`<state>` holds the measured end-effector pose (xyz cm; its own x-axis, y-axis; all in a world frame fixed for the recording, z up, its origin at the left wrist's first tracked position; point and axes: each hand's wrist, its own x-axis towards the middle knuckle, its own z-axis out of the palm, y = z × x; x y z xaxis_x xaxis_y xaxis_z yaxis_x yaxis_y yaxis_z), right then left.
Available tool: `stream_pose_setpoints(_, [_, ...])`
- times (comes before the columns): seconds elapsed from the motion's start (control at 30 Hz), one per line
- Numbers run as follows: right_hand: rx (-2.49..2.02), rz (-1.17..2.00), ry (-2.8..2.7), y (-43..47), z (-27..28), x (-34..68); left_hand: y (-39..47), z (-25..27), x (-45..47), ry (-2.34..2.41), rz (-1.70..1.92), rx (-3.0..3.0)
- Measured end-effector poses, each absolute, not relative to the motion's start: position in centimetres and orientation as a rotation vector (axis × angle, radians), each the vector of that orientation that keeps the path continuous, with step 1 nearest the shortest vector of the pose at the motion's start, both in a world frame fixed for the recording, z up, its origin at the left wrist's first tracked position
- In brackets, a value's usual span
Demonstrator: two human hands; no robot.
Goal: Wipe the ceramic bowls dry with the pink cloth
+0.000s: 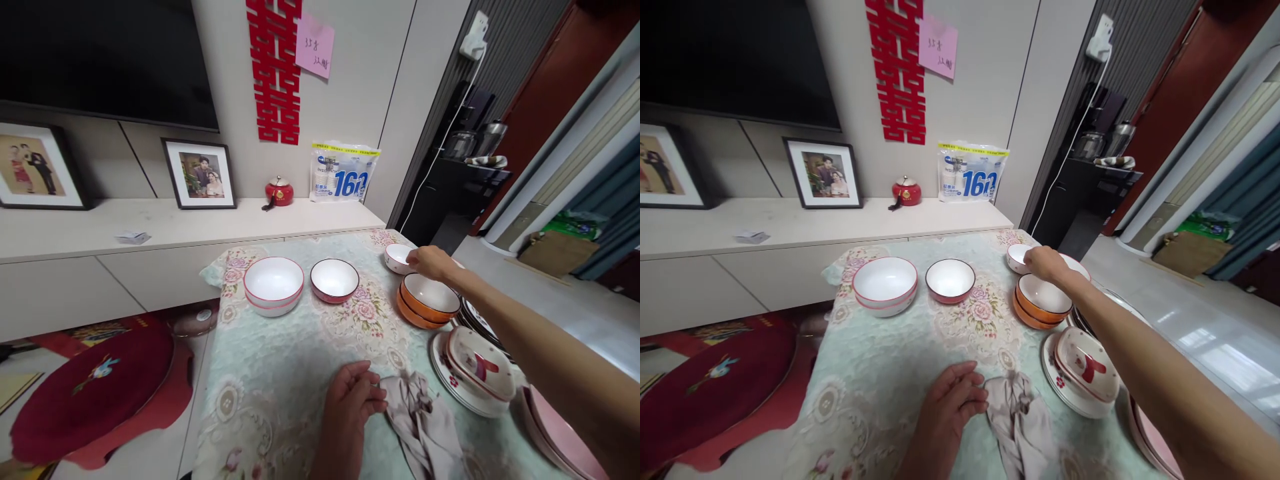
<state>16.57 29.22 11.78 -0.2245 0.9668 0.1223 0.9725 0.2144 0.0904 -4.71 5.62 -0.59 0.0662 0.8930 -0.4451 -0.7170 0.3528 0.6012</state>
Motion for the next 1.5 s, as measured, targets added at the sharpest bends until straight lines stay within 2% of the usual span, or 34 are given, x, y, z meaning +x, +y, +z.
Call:
stream_pose_setpoints(0.27, [-1.394, -0.058, -2.825, 22.6, 9.4, 5.1, 5.3, -0.7, -4.7, 0.811, 1.26, 0.305])
stream_pose_setpoints(0.47, [-1.417, -0.108, -2.908, 21.3, 6.7, 1.8, 5.1, -0.3, -4.9, 0.795, 1.272, 0.281])
stream_pose_setpoints(0.77, [-1.465, -0.128, -2.871, 13.0, 7.3, 4.4, 6.0, -1.2, -5.1, 0.764, 1.572, 0.119])
stream_pose_setpoints(1.03, [-1.47, -0.041, -2.697, 6.5, 5.6, 5.5, 5.5, 0.0, -5.1, 0.803, 1.546, 0.34])
stream_pose_setpoints(1.2, [-1.312, 0.062, -2.426, 4.6, 5.7, 8.3, 5.0, 0.3, -5.3, 0.826, 1.555, 0.412])
stream_pose_setpoints(1.5, [-1.599, 0.431, -2.435, 3.8, 3.2, 14.7, 4.8, -0.7, -5.4, 0.892, 1.561, 0.528])
